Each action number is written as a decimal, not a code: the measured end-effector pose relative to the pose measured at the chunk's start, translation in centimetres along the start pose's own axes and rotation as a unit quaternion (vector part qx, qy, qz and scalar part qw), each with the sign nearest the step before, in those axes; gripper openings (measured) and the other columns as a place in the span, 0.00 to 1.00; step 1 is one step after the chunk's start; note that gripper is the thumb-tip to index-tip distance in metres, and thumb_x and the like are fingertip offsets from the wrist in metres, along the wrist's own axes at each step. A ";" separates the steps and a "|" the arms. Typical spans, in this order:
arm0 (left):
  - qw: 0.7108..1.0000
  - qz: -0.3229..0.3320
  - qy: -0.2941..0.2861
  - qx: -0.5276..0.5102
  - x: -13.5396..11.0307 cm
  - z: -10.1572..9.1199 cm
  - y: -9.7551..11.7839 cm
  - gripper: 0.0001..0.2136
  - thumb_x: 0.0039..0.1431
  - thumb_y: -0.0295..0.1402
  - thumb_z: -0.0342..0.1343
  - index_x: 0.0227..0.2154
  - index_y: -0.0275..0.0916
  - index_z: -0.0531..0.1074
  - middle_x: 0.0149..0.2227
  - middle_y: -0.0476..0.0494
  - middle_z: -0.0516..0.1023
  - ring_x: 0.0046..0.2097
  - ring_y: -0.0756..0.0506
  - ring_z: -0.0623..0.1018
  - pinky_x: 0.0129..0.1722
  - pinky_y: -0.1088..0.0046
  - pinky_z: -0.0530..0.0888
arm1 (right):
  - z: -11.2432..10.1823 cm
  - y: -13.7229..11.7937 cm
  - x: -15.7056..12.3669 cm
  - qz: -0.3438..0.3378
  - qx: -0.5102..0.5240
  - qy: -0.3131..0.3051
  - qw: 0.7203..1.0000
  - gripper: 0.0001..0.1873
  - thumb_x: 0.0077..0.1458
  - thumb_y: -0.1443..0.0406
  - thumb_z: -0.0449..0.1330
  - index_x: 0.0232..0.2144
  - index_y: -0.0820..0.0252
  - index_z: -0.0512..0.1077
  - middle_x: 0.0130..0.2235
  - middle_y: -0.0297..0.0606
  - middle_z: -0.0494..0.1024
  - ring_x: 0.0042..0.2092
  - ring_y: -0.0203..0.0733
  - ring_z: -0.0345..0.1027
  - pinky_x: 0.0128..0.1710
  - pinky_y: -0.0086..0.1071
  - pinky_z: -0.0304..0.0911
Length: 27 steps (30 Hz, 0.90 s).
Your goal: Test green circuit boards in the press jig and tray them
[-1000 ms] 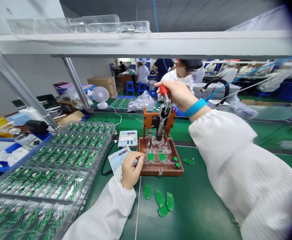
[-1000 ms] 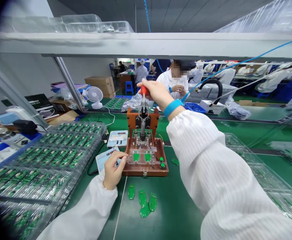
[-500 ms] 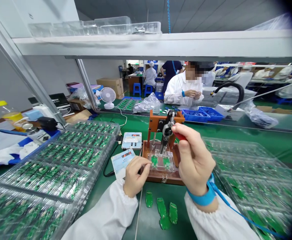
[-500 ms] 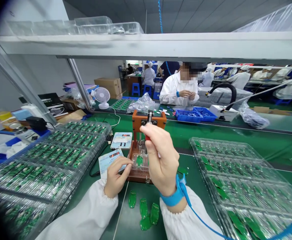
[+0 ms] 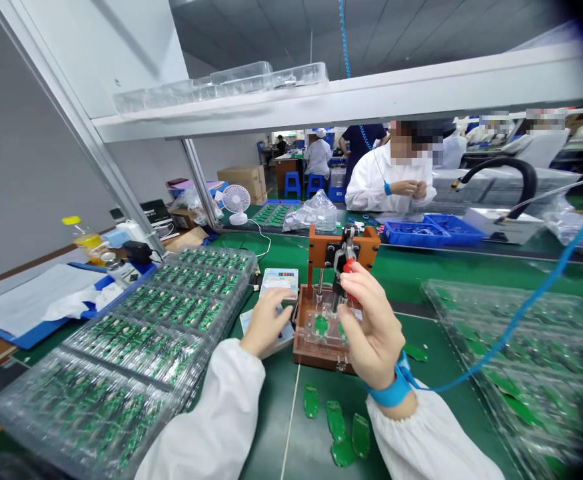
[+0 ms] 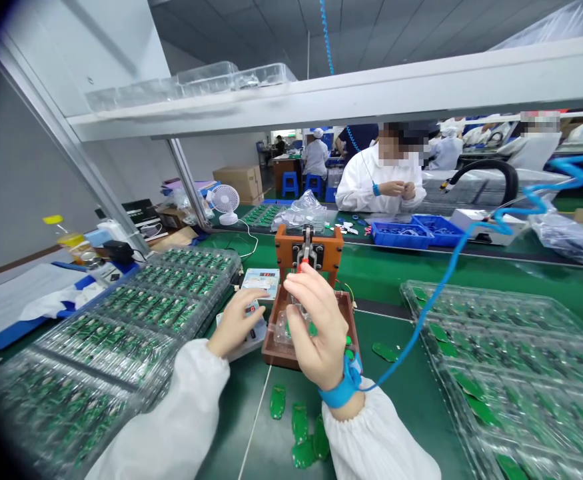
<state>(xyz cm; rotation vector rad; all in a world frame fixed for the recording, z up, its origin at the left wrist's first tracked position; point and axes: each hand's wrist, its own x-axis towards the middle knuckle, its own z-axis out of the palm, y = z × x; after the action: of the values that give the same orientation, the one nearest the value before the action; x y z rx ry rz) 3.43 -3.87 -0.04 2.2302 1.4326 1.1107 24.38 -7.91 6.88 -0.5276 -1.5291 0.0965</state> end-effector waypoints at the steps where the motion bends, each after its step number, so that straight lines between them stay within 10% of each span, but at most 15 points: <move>1: 0.997 -0.033 -0.061 0.043 0.9 -0.9 -0.9 0.17 0.61 0.30 0.58 0.53 0.40 0.76 0.59 0.36 0.75 0.62 0.36 0.72 0.65 0.52 0.65 | -0.1 0.0 0.1 -0.002 0.003 -0.006 1.000 0.30 0.60 0.76 0.58 0.60 0.45 0.71 0.56 0.38 0.78 0.65 0.55 0.66 0.63 0.60 0.67; 5: 0.917 -0.108 -0.338 0.182 4.0 -3.3 -2.8 0.48 0.44 0.47 0.71 0.69 0.41 0.60 0.75 0.33 0.46 0.74 0.25 0.43 0.70 0.44 0.50 | -0.2 -0.1 0.3 -0.013 0.010 -0.009 1.000 0.32 0.60 0.78 0.56 0.60 0.45 0.70 0.57 0.37 0.77 0.65 0.53 0.66 0.63 0.58 0.67; 8: 0.868 -0.119 -0.419 0.240 5.5 -3.5 -3.0 0.60 0.40 0.54 0.71 0.73 0.41 0.48 0.75 0.33 0.33 0.74 0.24 0.34 0.70 0.42 0.46 | -0.2 0.0 0.4 -0.018 0.007 -0.004 1.000 0.31 0.60 0.78 0.55 0.60 0.46 0.71 0.57 0.37 0.78 0.65 0.53 0.67 0.63 0.58 0.68; 27: 0.855 -0.123 -0.438 0.248 5.7 -4.3 -4.7 0.64 0.35 0.59 0.70 0.73 0.43 0.47 0.75 0.34 0.35 0.73 0.21 0.36 0.69 0.40 0.47 | 0.0 -0.1 0.4 -0.031 -0.013 -0.006 0.999 0.33 0.60 0.79 0.56 0.62 0.46 0.68 0.58 0.38 0.77 0.65 0.52 0.67 0.62 0.55 0.70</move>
<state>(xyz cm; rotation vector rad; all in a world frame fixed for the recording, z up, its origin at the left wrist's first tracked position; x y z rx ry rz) -1.49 2.54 2.69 2.2468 1.5575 -0.4183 24.37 -7.80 7.29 -0.5005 -1.5591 0.0318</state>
